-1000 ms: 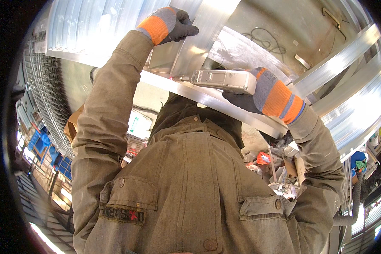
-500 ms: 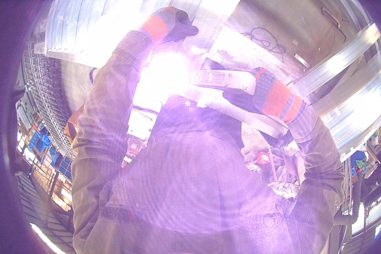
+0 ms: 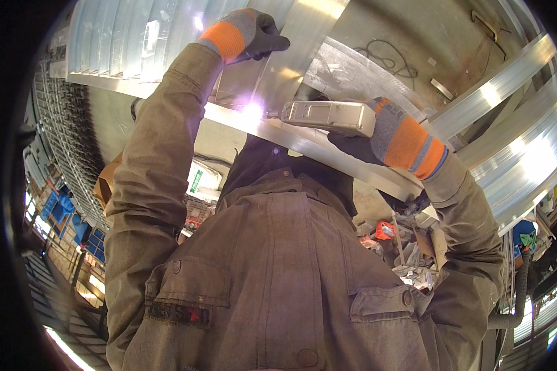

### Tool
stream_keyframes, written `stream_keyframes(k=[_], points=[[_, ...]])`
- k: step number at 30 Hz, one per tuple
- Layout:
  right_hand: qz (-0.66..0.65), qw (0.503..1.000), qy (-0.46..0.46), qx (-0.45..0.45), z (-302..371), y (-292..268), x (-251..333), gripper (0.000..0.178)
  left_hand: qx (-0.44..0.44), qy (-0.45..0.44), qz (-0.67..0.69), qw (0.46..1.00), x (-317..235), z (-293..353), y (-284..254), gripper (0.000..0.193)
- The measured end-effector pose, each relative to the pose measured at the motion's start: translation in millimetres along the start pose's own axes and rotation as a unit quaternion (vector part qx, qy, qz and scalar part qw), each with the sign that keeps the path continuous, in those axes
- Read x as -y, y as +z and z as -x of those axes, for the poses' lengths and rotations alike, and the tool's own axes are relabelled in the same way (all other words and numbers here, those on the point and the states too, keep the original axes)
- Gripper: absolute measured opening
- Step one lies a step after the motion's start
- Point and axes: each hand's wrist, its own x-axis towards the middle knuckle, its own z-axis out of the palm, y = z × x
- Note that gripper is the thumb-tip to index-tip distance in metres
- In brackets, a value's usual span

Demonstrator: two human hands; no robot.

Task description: The person welds metal frame components using a handheld welding torch. They repeatedly position and align metal bars, then weld along seams, creating bright arcs. The person adjusts pieces between welds and continues along the frame.

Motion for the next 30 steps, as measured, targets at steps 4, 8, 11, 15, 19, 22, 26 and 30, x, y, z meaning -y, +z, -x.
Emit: stream_keyframes(k=[4, 8, 11, 15, 19, 22, 26, 30], points=[[0.108, 0.994, -0.010, -0.013, 2, 0, 0, 0.038, -0.013, -0.074, -0.084, 0.994, -14, -1, 3, 0.045], [0.254, 0.966, -0.005, -0.046, 9, 5, 8, 0.039, -0.021, -0.023, -0.097, 0.995, -1, -8, 3, 0.047], [0.228, 0.969, -0.046, -0.081, 24, 16, 19, 0.040, -0.011, -0.012, -0.101, 0.995, 10, -17, 3, 0.046], [0.270, 0.939, -0.145, -0.153, 71, 35, 33, 0.039, 0.003, -0.021, -0.102, 0.995, 11, -23, 5, 0.045], [0.455, 0.812, -0.287, -0.228, 113, 64, 19, 0.037, -0.001, -0.030, -0.125, 0.992, 0, -22, 1, 0.045], [0.375, 0.835, -0.190, -0.356, 158, 116, -3, 0.049, -0.002, 0.023, -0.247, 0.969, -12, -15, -4, 0.062], [0.333, 0.785, -0.129, -0.507, 196, 182, -45, 0.052, -0.072, 0.010, -0.306, 0.949, -34, 7, -1, 0.062], [0.125, 0.757, -0.132, -0.628, 214, 222, -101, 0.055, -0.179, 0.079, -0.207, 0.959, -68, 29, 43, 0.055]])
